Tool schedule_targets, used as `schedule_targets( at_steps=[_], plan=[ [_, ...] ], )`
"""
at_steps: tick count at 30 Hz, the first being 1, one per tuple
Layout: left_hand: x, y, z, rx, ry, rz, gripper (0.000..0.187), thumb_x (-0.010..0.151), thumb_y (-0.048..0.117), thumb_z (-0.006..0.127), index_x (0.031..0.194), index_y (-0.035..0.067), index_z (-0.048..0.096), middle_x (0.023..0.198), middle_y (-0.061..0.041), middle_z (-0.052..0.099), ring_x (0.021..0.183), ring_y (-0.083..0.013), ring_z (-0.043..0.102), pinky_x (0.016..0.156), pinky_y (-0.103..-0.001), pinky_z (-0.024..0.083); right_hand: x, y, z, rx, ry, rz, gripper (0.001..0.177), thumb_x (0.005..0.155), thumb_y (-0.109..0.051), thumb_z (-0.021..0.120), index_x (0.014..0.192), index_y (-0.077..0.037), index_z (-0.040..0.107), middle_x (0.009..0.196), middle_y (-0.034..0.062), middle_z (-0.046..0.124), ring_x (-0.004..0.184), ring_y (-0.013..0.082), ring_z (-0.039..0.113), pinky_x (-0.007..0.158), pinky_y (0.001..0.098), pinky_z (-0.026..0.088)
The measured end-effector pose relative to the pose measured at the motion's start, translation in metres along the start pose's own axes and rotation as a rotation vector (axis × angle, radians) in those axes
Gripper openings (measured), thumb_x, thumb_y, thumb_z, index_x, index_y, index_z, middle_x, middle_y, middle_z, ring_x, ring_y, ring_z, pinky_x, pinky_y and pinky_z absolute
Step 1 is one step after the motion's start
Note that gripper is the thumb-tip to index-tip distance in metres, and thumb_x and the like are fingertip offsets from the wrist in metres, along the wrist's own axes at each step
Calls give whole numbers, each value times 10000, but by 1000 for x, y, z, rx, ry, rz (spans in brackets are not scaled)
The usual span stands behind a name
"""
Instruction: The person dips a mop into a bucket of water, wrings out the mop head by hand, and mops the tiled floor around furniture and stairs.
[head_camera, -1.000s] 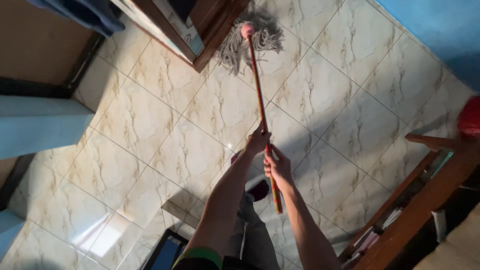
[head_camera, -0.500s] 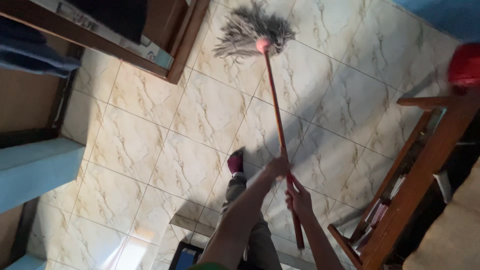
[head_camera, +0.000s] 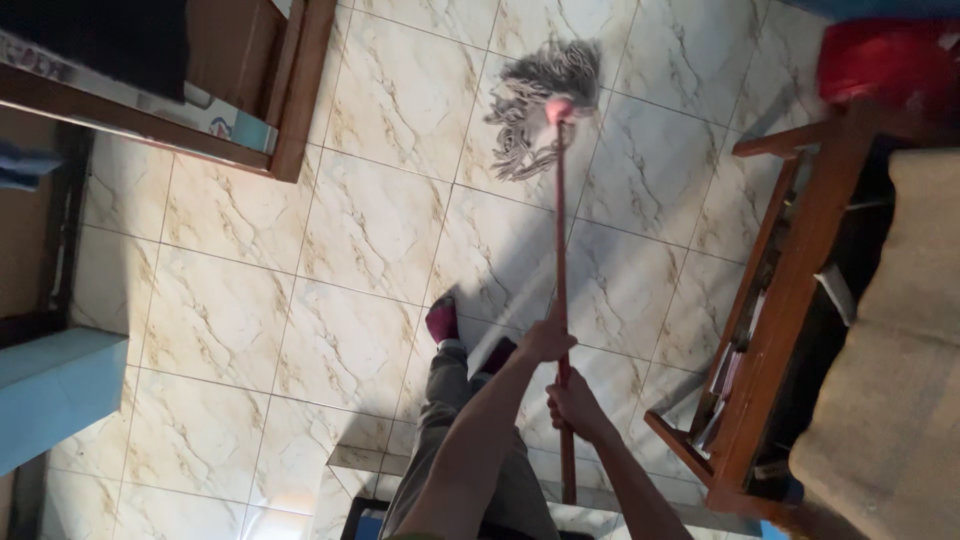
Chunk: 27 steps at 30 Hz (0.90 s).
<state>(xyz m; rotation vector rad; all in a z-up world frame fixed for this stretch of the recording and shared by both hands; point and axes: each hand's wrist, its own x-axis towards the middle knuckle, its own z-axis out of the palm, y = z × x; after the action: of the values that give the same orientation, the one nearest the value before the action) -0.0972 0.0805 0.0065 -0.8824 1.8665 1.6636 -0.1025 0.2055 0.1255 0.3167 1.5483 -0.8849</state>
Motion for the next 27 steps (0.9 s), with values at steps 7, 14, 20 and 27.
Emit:
schedule_targets(
  at_steps=[7, 14, 20, 27],
  plan=[
    [29, -15, -50, -140, 436, -43, 783, 813, 326, 740, 1494, 221, 368, 1090, -157, 738, 1029, -388, 709, 879, -521, 560, 30, -87, 25, -459, -178, -146, 279, 917, -38, 482, 1166, -163, 503, 569, 49, 483, 420, 156, 506, 386, 317, 447],
    [47, -39, -87, -311, 473, 4, 885, 886, 357, 685, 1614, 95, 255, 996, -156, 779, 895, -288, 771, 807, -409, 601, 77, -89, 9, 109, -227, -104, 125, 979, -123, 664, 1072, -78, 593, 693, -45, 498, 495, 30, 413, 413, 217, 309],
    [66, -27, -44, -157, 414, 91, 865, 878, 339, 715, 1584, 96, 278, 1102, -146, 753, 1022, -282, 726, 900, -400, 560, 77, -31, -22, 435, -191, -143, 133, 956, -139, 664, 1074, -94, 621, 672, -53, 443, 452, 22, 352, 371, 200, 241],
    [43, 24, 5, 143, 164, 94, 656, 894, 349, 698, 1474, 172, 448, 1136, -152, 748, 1084, -365, 692, 938, -472, 537, 42, 14, -32, 746, 29, -199, 198, 990, -191, 642, 1163, -107, 594, 694, -23, 488, 459, 44, 366, 378, 213, 286]
  ],
)
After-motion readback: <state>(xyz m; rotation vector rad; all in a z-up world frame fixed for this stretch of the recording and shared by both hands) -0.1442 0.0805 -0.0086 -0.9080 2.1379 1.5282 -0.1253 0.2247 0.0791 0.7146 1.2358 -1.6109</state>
